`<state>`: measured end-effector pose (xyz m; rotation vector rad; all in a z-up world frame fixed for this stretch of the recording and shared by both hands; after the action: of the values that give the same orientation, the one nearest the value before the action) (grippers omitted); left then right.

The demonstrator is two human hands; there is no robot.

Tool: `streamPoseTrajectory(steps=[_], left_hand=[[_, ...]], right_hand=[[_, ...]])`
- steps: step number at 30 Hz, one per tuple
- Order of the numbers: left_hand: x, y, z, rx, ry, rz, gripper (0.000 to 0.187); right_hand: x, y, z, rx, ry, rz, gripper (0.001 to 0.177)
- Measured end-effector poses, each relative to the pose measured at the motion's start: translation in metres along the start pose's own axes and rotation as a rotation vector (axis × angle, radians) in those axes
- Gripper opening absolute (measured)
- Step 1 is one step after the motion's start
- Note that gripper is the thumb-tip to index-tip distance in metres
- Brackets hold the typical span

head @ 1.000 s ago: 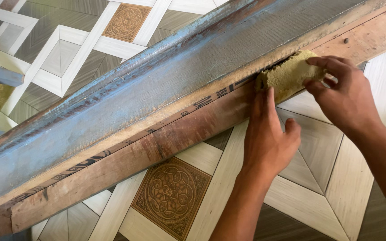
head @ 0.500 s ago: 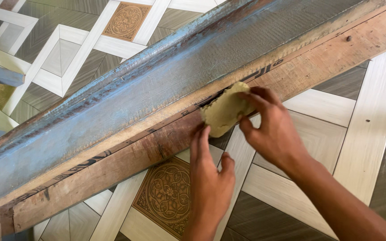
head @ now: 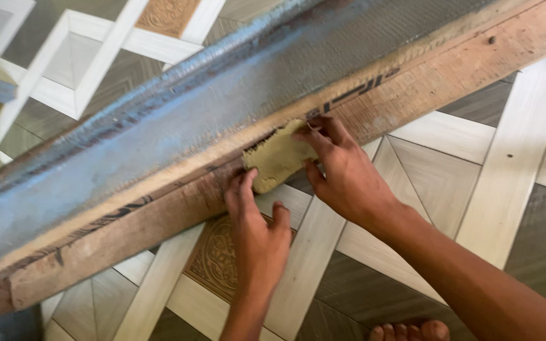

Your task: The person uses a sanding block to smooth the surface of a wooden chair frame. They systematically rub the sandpaper along the legs and crossbars of the chair, focusing on removing old paint and smoothing the wood grain.

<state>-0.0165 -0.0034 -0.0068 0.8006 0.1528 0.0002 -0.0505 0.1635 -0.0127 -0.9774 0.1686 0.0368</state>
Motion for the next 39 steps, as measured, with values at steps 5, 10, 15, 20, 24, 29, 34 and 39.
streamPoseTrajectory(steps=[5,10,15,20,24,29,34,39], left_hand=[[-0.002,-0.011,0.005,-0.001,0.008,-0.036,0.059],[-0.006,-0.018,0.007,-0.001,0.012,-0.107,0.059],[-0.005,-0.027,0.009,0.021,0.037,-0.147,0.058],[0.001,-0.041,0.031,0.015,0.125,-0.041,0.054],[0.002,-0.062,0.063,-0.006,0.204,0.007,0.051],[0.002,-0.077,0.089,-0.06,0.165,0.027,0.05],[-0.005,-0.075,0.08,-0.056,0.22,-0.067,0.049],[-0.012,-0.078,0.084,-0.038,0.27,0.112,0.042]], right_hand=[[-0.002,0.003,-0.013,0.016,0.092,0.159,0.048],[-0.006,0.005,-0.009,0.034,0.055,0.195,0.048],[-0.002,-0.003,-0.012,0.081,0.02,0.274,0.048],[0.001,-0.026,-0.028,0.058,-0.114,0.267,0.046],[0.006,-0.047,-0.055,0.044,-0.226,0.302,0.046],[0.007,-0.051,-0.067,0.059,-0.198,0.382,0.046],[0.006,-0.05,-0.07,0.061,-0.184,0.304,0.045],[0.004,-0.059,-0.083,0.039,-0.24,0.291,0.052]])
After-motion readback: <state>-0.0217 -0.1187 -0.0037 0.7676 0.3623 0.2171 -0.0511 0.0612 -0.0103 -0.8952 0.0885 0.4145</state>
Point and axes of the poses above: each hand's wrist, its own x-axis away from the middle knuckle, its own z-axis out of the back of the hand, y = z × x, the point moved 1 cm from there along -x, towards the middle knuckle, and after that the axes turned 5 degrees about y, right-handed, at the moved point
